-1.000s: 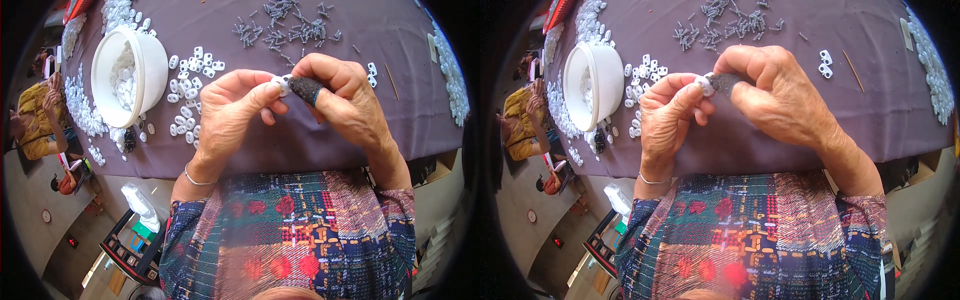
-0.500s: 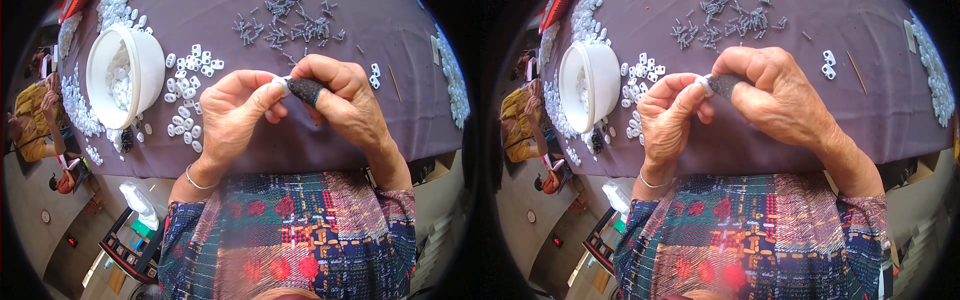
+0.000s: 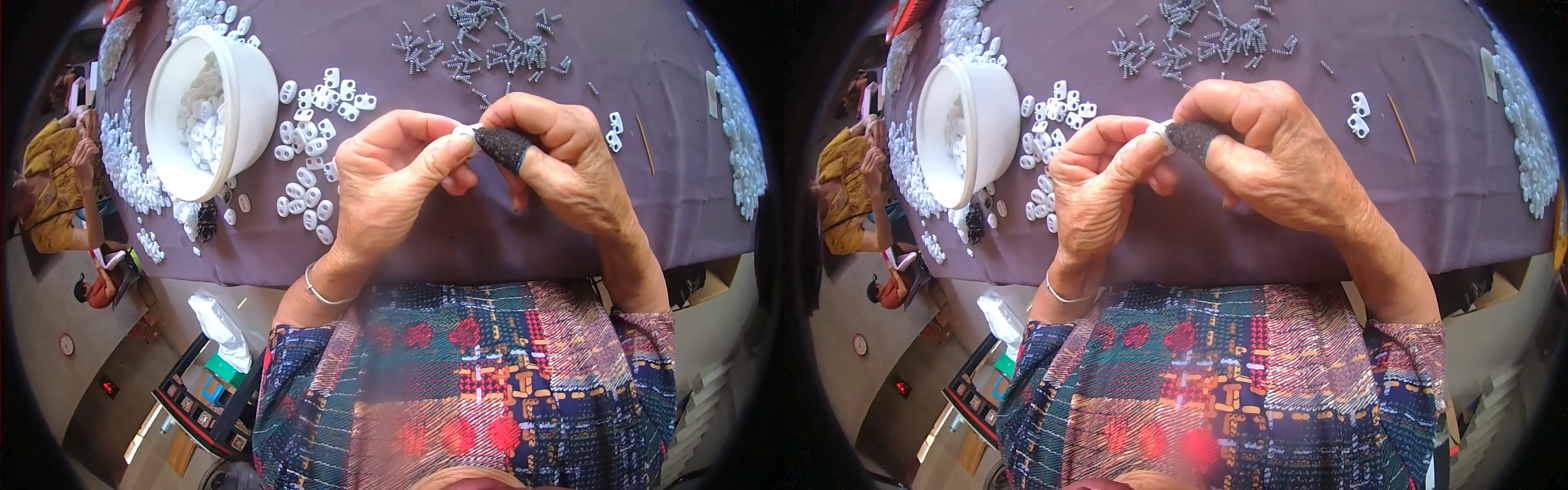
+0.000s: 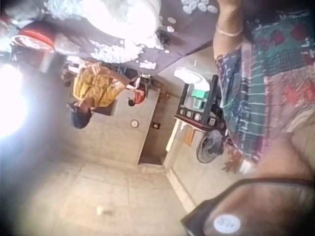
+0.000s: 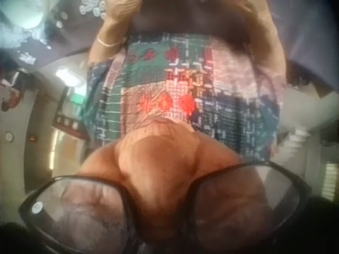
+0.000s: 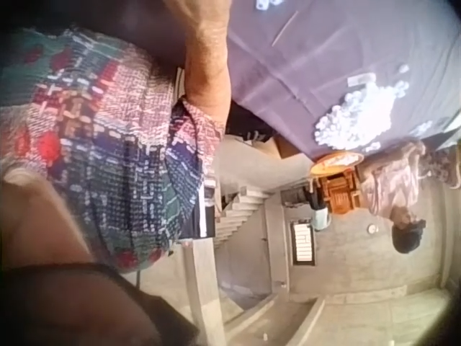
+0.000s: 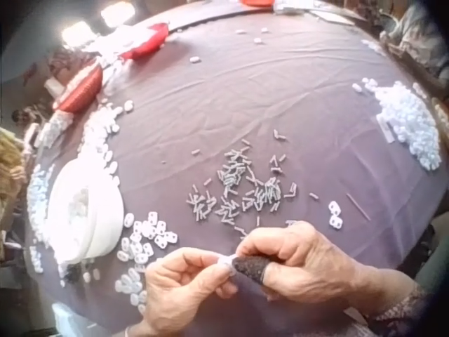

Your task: The person assembles plastic cord locks by hand, inserting springs into plastic stopper pieces and pressing the plastic components together.

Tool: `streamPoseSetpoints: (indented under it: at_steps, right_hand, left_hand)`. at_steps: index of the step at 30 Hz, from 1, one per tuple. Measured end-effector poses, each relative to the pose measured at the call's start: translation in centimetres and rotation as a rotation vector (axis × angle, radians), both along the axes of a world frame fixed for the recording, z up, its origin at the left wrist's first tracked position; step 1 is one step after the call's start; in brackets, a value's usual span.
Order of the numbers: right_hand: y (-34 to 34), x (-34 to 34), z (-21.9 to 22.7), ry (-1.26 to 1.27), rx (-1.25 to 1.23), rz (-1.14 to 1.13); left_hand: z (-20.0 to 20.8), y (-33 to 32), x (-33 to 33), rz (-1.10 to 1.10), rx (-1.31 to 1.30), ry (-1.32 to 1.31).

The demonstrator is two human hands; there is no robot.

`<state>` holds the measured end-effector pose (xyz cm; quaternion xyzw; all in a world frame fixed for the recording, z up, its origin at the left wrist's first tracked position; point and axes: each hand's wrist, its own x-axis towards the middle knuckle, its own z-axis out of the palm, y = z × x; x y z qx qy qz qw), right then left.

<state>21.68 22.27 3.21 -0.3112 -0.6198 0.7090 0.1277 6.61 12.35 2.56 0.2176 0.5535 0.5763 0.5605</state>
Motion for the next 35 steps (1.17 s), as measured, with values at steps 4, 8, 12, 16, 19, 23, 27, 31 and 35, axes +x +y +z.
streamPoseSetpoints:
  at_steps: [4,8,12,16,19,23,27,31,35]
  right_hand:
    - [-0.3,-0.1,-0.6,0.038,0.298,-0.016]
    - [-0.6,-0.3,-0.7,0.078,0.418,-0.039]
    - [-1.2,-0.8,-0.5,0.023,0.713,-0.043]
    - [-1.8,-0.9,-1.3,-0.022,1.019,-0.049]
    - [-2.0,-0.8,-1.3,-0.13,1.076,-0.02]
    - [-1.9,-0.6,-1.0,-0.189,1.069,0.02]
    - [-1.8,-0.3,-1.0,-0.212,1.033,0.056]
    - [-1.9,-0.2,-1.0,-0.207,1.001,0.136]
    - [-1.9,0.1,-1.3,-0.195,0.978,0.148]
  left_hand:
    - [0.2,0.1,-0.3,0.009,-0.01,-0.051]
    - [0.1,0.1,-0.5,0.013,0.007,-0.067]
    - [-0.5,0.0,-0.7,0.01,0.059,-0.146]
    - [-0.3,0.0,-0.5,-0.01,0.041,-0.149]
    - [-0.3,-0.2,-0.4,-0.02,0.023,-0.08]
    - [-0.2,-0.1,-0.4,-0.036,0.003,-0.078]
    - [-0.1,0.0,-0.3,-0.078,-0.023,-0.007]
    - [0.4,-0.2,-0.4,-0.141,-0.042,0.069]
    - [0.0,-0.1,-0.5,-0.152,-0.05,0.053]
